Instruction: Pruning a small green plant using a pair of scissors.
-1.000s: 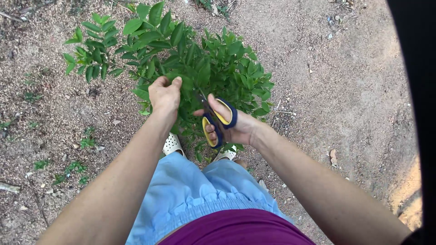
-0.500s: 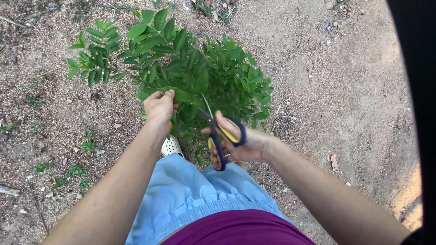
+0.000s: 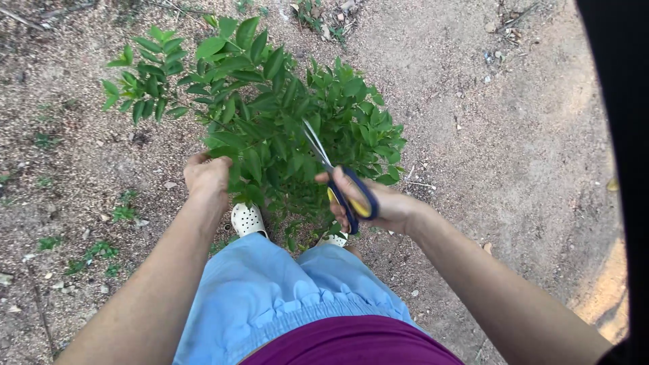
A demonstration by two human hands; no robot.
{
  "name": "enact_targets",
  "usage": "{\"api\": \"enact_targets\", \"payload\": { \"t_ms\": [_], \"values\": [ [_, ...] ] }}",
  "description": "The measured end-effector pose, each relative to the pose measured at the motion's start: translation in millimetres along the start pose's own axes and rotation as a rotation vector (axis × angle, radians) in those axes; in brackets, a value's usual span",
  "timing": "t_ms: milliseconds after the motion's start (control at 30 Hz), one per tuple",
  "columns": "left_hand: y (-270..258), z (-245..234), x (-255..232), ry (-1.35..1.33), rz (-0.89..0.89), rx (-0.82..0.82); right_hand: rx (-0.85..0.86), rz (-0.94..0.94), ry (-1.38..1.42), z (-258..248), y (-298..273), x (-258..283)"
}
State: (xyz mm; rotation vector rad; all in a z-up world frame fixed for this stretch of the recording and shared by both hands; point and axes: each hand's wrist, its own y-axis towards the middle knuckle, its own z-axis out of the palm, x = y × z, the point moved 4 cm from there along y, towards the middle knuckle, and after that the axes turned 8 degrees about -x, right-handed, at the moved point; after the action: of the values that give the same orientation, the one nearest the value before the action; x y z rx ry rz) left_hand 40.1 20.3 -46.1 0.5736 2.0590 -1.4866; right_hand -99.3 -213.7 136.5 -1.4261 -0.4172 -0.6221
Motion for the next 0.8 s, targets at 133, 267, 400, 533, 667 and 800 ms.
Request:
{"api": "enact_targets", "payload": {
  "t_ms": [133, 267, 400, 533, 667, 800],
  "values": [
    [-30, -6, -22, 0.05, -0.015, -0.096, -0.07, 0.24, -0.056, -5, -5, -23],
    [-11, -8, -2, 0.314, 0.01, -0.13, 0.081, 0.216, -0.332, 13, 18, -46],
    [30, -3, 16, 0.435, 0.423, -0.044, 0.054, 0.167, -0.522, 40, 45, -42],
    [45, 8, 55, 0.144, -0.128, 0.249, 0.043, 0.19, -0.441, 48, 64, -39],
    [54, 12, 77, 0.155, -0.008, 0.245, 0.015, 0.352, -0.521, 44, 76, -47],
    [35, 9, 80, 0.209, -0.066, 0.167, 0.027, 0.489, -0.432, 40, 90, -61]
  ]
}}
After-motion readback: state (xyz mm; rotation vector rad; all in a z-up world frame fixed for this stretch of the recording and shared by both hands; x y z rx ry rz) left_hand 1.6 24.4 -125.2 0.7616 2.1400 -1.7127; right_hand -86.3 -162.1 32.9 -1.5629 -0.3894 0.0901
